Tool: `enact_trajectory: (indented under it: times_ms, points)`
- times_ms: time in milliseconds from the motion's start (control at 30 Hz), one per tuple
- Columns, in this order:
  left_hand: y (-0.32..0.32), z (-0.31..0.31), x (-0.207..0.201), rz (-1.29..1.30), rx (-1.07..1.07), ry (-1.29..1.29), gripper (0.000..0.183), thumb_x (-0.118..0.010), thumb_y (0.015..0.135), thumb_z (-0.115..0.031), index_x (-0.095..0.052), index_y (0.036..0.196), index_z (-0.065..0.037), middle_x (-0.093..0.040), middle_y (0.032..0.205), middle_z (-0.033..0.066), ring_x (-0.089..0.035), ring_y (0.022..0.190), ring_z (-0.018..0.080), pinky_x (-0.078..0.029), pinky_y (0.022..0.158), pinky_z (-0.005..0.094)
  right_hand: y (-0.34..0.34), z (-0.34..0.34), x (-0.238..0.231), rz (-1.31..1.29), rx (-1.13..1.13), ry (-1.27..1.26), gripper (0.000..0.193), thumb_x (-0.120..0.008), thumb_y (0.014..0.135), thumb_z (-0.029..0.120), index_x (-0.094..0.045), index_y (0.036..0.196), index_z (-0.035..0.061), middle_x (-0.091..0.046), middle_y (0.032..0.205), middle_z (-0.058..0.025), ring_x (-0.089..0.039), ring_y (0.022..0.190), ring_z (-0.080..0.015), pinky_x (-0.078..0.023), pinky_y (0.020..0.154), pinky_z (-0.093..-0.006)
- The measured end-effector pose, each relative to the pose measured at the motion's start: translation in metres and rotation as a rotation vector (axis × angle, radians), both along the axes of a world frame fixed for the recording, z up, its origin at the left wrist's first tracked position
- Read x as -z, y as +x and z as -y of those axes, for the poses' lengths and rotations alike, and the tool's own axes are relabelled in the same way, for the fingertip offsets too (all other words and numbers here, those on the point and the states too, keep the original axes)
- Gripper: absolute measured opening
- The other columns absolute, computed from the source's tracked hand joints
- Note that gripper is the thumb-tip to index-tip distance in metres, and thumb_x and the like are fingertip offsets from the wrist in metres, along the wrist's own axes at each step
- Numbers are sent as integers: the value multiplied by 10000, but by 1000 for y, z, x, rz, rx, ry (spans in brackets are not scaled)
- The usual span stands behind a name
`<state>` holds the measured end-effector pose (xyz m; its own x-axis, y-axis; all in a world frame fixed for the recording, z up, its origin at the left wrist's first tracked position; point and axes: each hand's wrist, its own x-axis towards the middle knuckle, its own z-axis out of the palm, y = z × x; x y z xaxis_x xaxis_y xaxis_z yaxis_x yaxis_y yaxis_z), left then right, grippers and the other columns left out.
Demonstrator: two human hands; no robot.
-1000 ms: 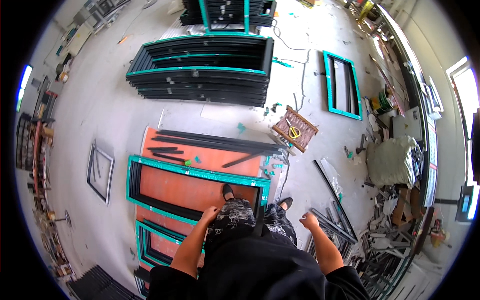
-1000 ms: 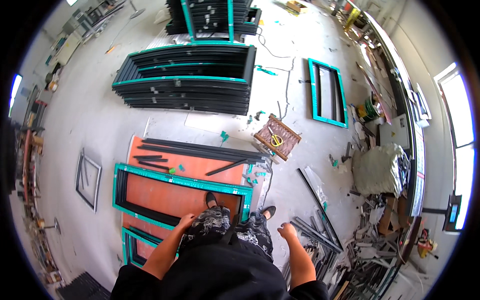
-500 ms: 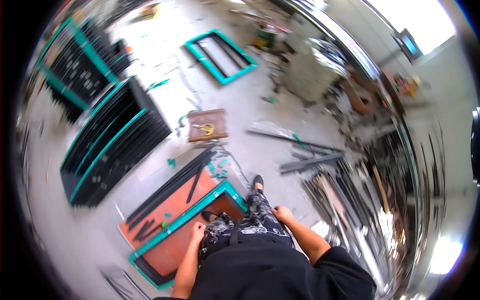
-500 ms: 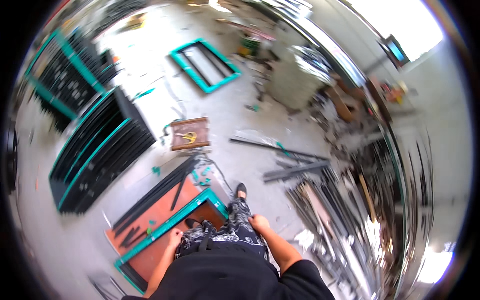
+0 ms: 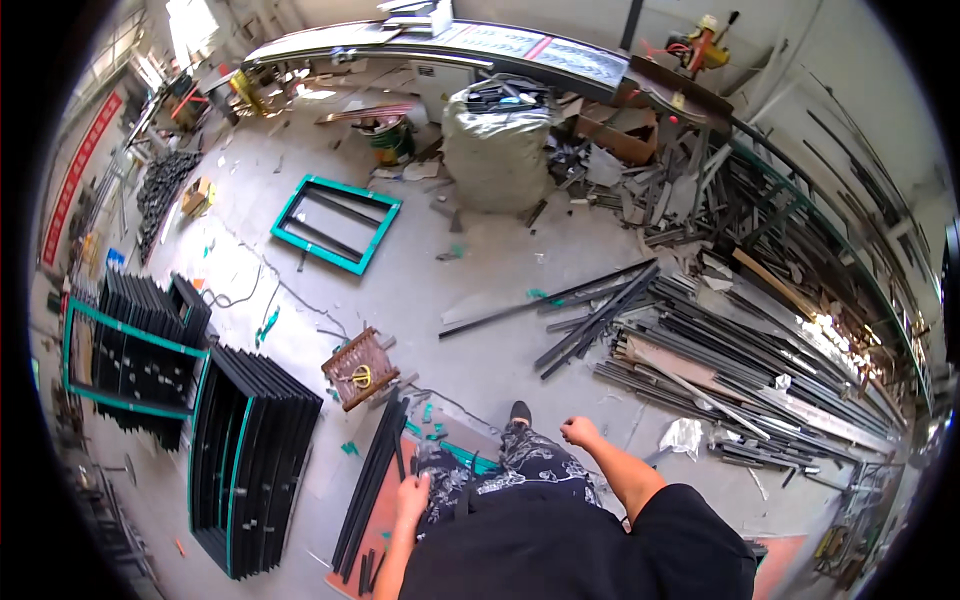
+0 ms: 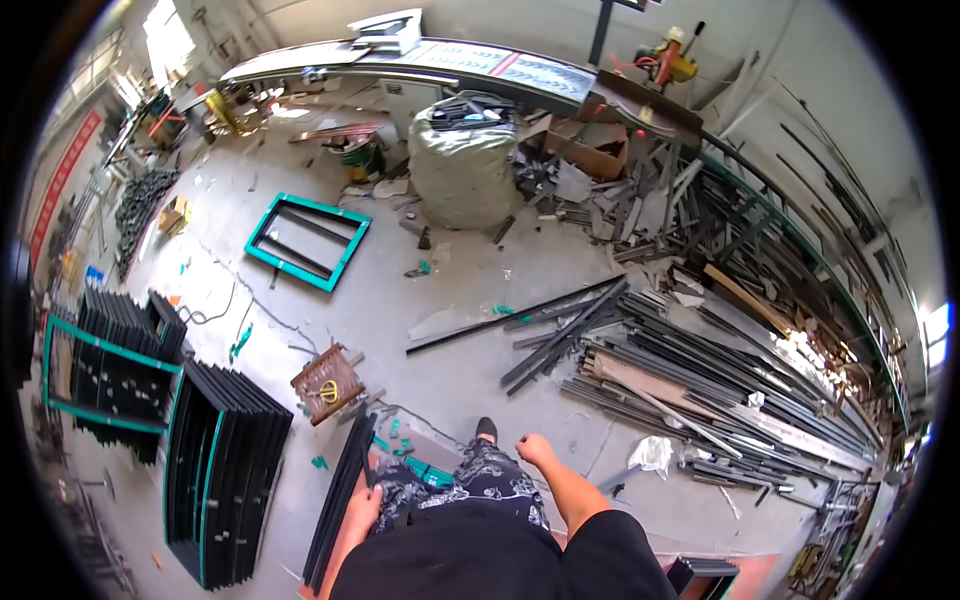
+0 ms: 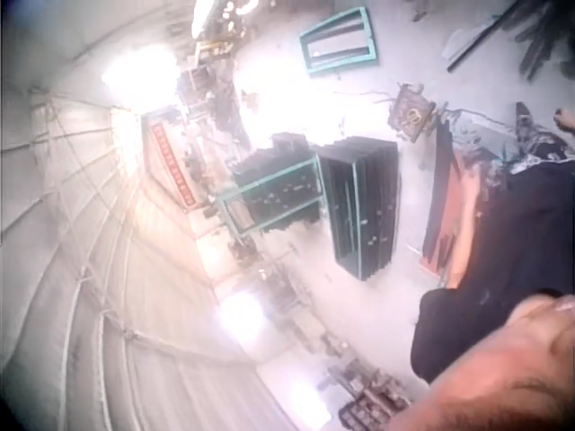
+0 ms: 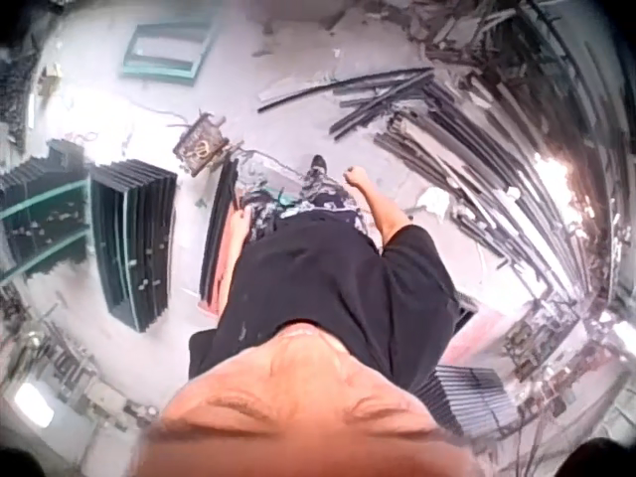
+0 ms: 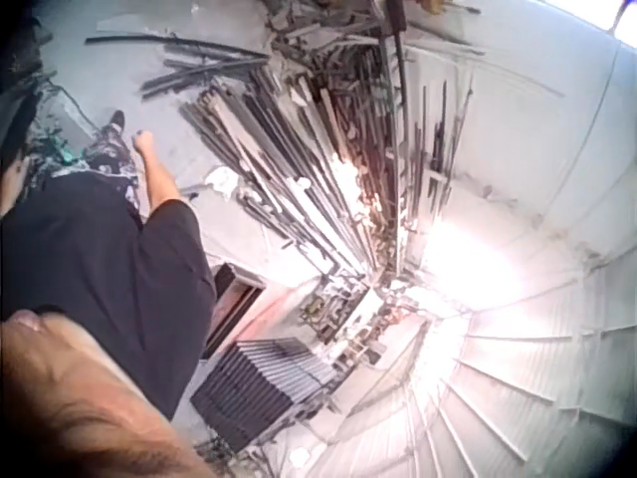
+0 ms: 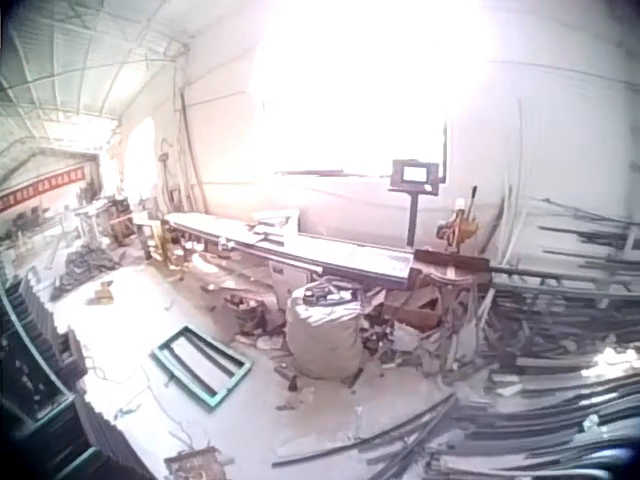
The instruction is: The person measures metal frames on the floor, carries a metal strip to a cutting machine, operates the machine by using a touch screen and pulling a handle to cut the metal, and returns the cut piece to the frame.
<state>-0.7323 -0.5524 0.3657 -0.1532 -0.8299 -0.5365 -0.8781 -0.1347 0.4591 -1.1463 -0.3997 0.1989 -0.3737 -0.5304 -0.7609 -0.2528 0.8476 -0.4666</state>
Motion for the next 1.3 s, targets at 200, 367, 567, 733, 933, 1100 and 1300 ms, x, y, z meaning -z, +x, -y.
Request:
enact_trajectory:
  times_ms: [200,367,567,733,933,1100,1300]
  points:
    - [-137,78,-80,197,311,-6,517,-536,905,-531,-638,872,-26,-675,883,224,-646,877,409,-487,759,482,-60,-8,-3,141,417,-71,193,-600,870,158,-664,949,-7,-687,778,-108,-660,621,-187,-535,531,-319]
    - [-257,145,-107,176,637,71,535,-525,896,-550,-643,923,-29,-680,918,222,-647,919,402,-492,798,468,-67,-54,18,245,834,-26,150,-597,878,122,-651,879,-18,-659,726,-119,-640,586,-203,-515,494,-322]
    - [-371,222,-95,319,1080,182,521,-507,915,-556,-673,930,-62,-693,923,190,-658,924,380,-512,782,489,-56,-61,20,308,1082,140,132,-576,887,86,-628,833,-22,-643,703,-133,-624,554,-215,-505,454,-329]
    - [-469,331,-50,344,1226,239,529,-473,933,-572,-684,978,-88,-692,980,182,-651,958,380,-510,809,502,-107,12,39,374,1204,282,103,-552,885,64,-598,868,-27,-631,725,-142,-617,540,-233,-517,453,-340]
    - [-629,483,-60,410,1354,343,537,-451,943,-544,-698,1011,-72,-692,1016,181,-644,1002,363,-502,860,474,-238,237,43,-67,549,377,247,-547,831,236,-715,917,77,-683,891,-169,-658,825,-346,-533,762,-450]
    - [-715,563,-65,498,1503,292,534,-446,945,-549,-697,1023,-84,-697,1009,169,-646,1007,355,-506,856,479,-388,416,-116,-367,814,-280,194,-625,857,211,-702,962,66,-688,943,-156,-662,886,-329,-520,794,-416]
    - [-837,591,-20,466,1709,272,560,-500,910,-589,-706,990,-75,-707,1000,154,-667,968,340,-523,805,459,-492,439,-100,-479,1054,-397,152,-650,843,156,-702,953,66,-697,899,-136,-672,852,-301,-521,743,-354]
